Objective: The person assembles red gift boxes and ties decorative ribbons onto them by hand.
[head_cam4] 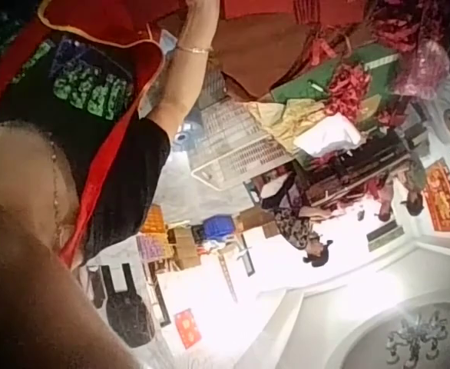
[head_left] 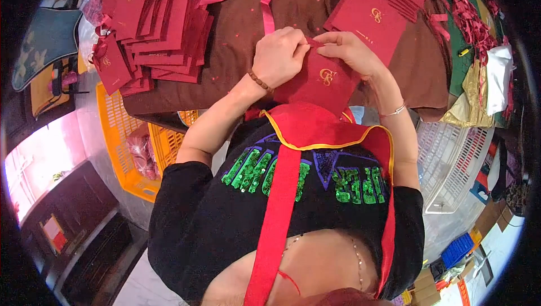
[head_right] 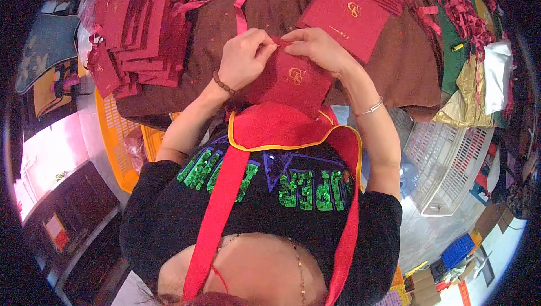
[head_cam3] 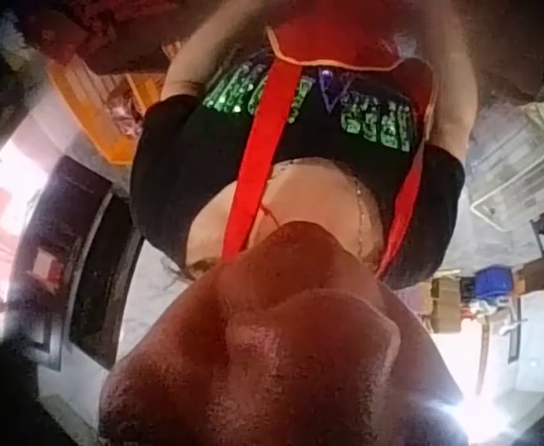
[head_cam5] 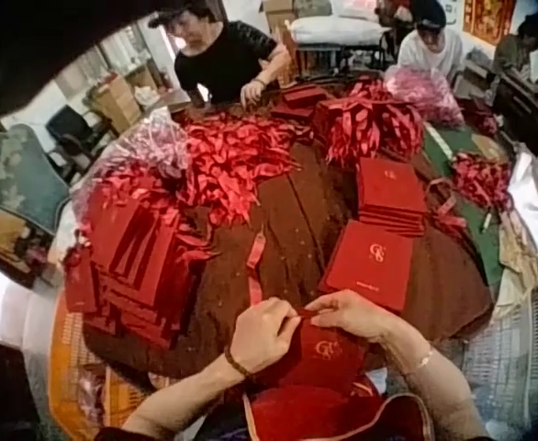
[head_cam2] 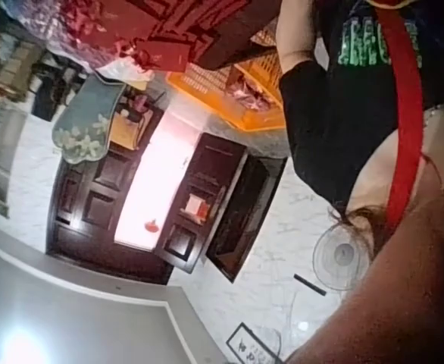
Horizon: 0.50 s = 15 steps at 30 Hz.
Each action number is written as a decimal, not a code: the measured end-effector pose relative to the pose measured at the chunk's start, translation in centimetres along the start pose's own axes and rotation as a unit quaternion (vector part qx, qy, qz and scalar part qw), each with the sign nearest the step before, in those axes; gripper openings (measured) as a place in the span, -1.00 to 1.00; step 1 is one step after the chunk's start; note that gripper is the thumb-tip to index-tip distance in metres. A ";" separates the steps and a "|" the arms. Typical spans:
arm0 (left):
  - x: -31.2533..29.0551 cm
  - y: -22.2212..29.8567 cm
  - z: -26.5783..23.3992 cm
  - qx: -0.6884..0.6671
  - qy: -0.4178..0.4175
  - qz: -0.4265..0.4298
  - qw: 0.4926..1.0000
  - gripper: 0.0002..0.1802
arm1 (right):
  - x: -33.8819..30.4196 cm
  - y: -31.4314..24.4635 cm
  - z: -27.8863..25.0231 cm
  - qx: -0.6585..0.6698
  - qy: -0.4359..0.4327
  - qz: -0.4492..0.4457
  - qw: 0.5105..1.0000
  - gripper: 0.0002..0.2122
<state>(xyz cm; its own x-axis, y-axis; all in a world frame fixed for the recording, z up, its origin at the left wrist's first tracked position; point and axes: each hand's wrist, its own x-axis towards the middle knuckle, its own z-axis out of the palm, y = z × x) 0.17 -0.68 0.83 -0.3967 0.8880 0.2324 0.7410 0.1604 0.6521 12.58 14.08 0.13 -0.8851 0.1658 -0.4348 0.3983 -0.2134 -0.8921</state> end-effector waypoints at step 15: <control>1.1 -0.4 -0.2 0.092 -0.054 0.054 0.993 -0.89 | 0.1 0.4 1.0 -0.033 0.027 -0.032 0.999 -0.69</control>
<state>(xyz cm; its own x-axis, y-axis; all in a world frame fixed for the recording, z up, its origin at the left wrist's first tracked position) -0.66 0.15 0.95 -0.2573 0.9435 0.2088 0.8661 0.1293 0.4829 12.41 13.03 -0.19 -0.8956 0.2297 -0.3810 0.3580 -0.1365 -0.9237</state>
